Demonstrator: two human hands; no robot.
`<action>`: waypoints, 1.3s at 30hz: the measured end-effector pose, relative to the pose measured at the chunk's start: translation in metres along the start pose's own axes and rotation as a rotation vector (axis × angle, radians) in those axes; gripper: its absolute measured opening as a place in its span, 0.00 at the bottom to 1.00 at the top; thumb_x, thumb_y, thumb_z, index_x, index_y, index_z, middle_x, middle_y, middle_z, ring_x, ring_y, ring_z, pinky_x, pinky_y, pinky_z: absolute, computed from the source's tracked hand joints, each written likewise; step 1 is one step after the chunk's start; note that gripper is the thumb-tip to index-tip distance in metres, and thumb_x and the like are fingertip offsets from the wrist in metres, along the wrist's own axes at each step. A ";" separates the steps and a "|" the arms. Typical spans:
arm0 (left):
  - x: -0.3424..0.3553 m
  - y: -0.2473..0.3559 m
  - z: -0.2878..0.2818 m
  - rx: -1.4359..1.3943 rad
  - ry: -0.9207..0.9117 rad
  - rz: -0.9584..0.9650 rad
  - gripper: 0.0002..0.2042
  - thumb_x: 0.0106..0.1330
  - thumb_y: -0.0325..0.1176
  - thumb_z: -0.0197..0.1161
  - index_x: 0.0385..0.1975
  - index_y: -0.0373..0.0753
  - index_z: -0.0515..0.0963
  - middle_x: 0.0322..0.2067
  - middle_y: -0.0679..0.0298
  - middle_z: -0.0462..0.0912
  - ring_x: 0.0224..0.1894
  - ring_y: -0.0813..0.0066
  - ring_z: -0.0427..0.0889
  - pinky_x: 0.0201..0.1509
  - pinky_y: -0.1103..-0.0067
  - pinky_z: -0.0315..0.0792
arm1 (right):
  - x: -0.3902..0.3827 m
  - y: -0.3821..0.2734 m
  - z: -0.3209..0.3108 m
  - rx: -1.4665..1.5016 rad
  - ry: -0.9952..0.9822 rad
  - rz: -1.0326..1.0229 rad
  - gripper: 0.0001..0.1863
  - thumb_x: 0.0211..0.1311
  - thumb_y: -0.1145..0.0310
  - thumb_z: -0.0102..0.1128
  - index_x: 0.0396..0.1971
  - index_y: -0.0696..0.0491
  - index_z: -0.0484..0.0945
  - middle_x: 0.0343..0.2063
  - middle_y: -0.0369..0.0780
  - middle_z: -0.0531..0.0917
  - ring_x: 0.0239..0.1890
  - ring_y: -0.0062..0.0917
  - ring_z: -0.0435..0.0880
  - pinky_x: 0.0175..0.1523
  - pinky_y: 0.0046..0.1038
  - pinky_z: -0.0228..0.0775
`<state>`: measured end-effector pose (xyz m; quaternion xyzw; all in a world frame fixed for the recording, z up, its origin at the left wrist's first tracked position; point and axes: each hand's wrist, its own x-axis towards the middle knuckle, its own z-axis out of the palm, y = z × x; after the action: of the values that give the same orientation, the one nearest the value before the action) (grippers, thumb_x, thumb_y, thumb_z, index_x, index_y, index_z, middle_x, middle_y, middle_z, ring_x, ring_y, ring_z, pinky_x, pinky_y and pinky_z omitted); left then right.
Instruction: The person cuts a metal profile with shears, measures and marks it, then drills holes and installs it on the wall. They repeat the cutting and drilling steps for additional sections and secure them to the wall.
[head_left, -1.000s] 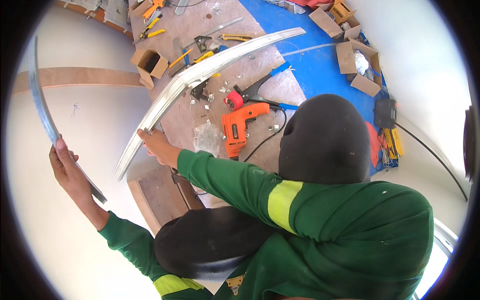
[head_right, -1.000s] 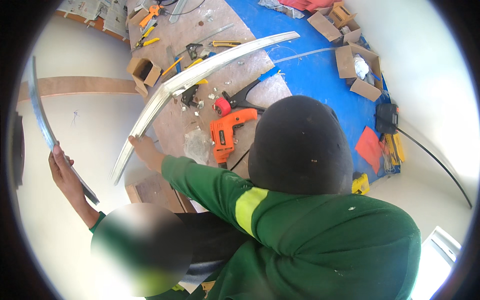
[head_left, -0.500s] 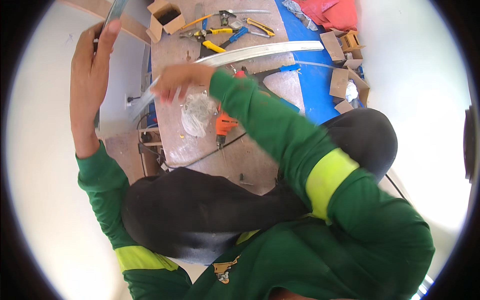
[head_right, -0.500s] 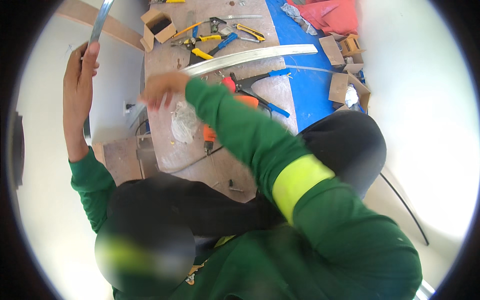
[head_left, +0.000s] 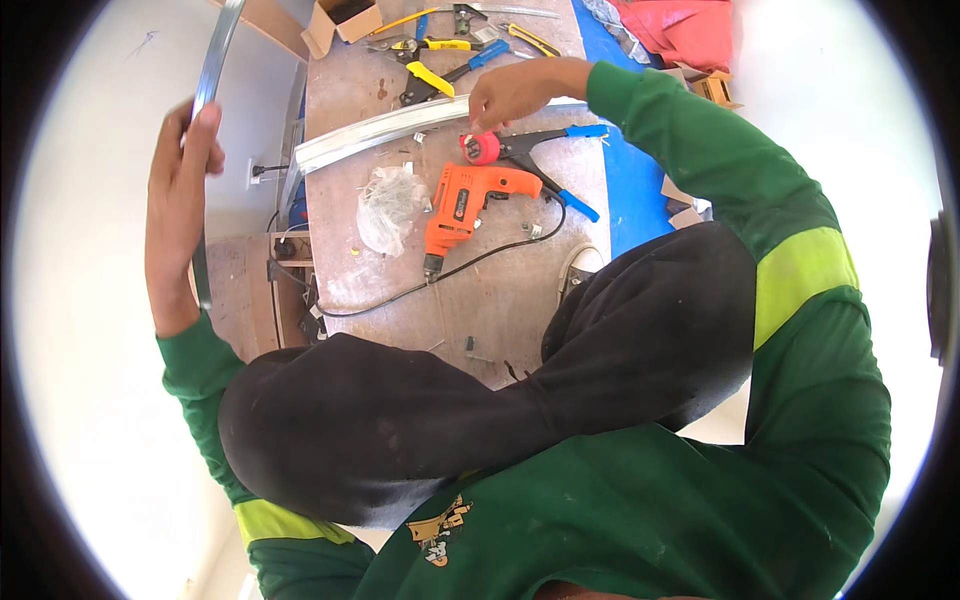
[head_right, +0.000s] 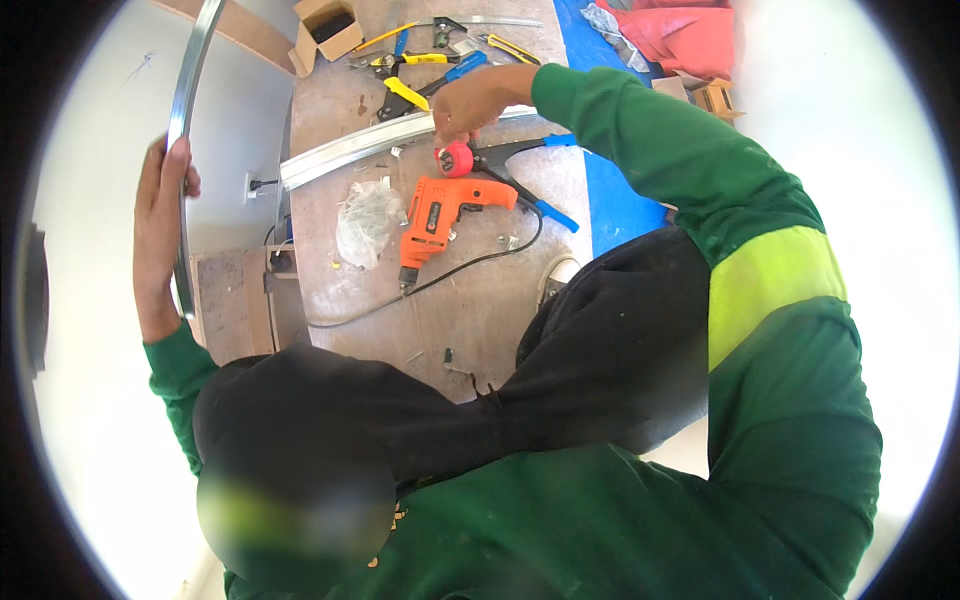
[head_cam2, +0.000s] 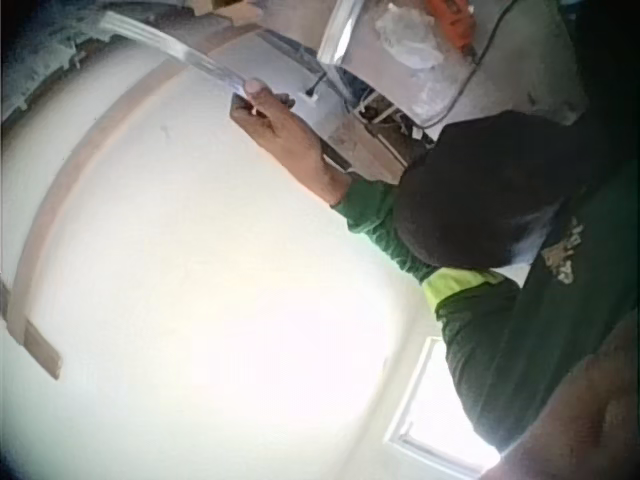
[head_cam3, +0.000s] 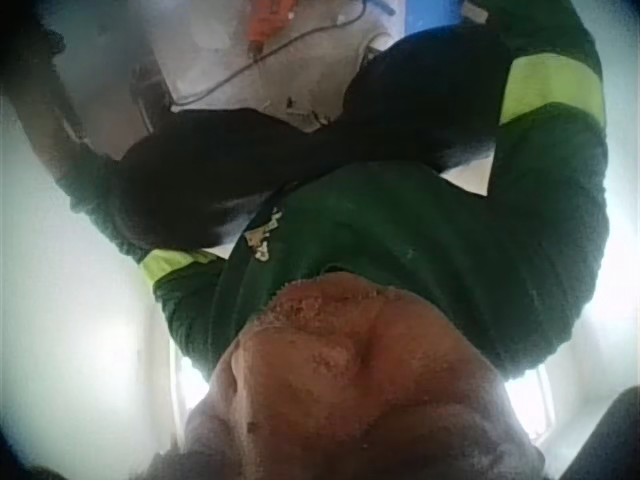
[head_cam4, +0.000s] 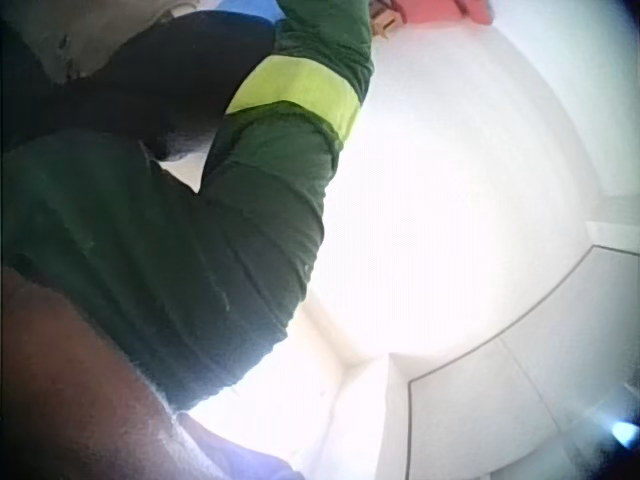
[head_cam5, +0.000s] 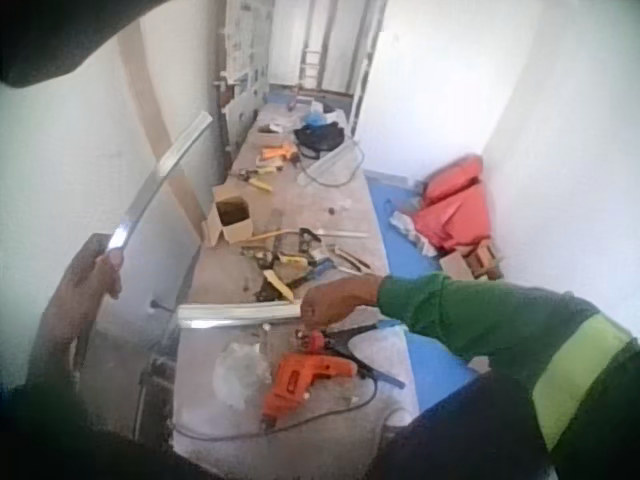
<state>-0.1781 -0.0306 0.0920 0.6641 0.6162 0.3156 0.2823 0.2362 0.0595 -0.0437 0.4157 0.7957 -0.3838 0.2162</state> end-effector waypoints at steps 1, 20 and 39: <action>-0.007 -0.009 0.003 -0.016 0.004 0.012 0.30 0.84 0.58 0.59 0.63 0.32 0.80 0.32 0.68 0.74 0.37 0.79 0.71 0.45 0.79 0.69 | 0.001 0.007 0.008 -0.028 -0.017 0.032 0.26 0.74 0.45 0.67 0.52 0.55 0.90 0.43 0.44 0.92 0.51 0.37 0.90 0.57 0.40 0.80; -0.200 -0.202 0.033 0.245 0.191 -0.383 0.35 0.64 0.47 0.80 0.63 0.34 0.73 0.53 0.51 0.82 0.53 0.52 0.82 0.64 0.60 0.75 | 0.051 0.188 -0.052 0.027 0.952 0.403 0.14 0.73 0.62 0.63 0.46 0.55 0.91 0.48 0.53 0.92 0.53 0.52 0.90 0.62 0.48 0.81; -0.203 -0.041 -0.033 0.273 -0.019 -0.842 0.33 0.66 0.40 0.80 0.68 0.34 0.75 0.54 0.49 0.87 0.55 0.53 0.87 0.60 0.62 0.78 | 0.180 0.139 -0.072 -0.558 0.753 -0.028 0.11 0.70 0.69 0.64 0.49 0.54 0.84 0.40 0.49 0.90 0.48 0.49 0.90 0.50 0.50 0.83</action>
<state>-0.2383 -0.2300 0.0672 0.3894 0.8663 0.0828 0.3016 0.2485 0.2560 -0.1792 0.4412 0.8971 0.0195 0.0110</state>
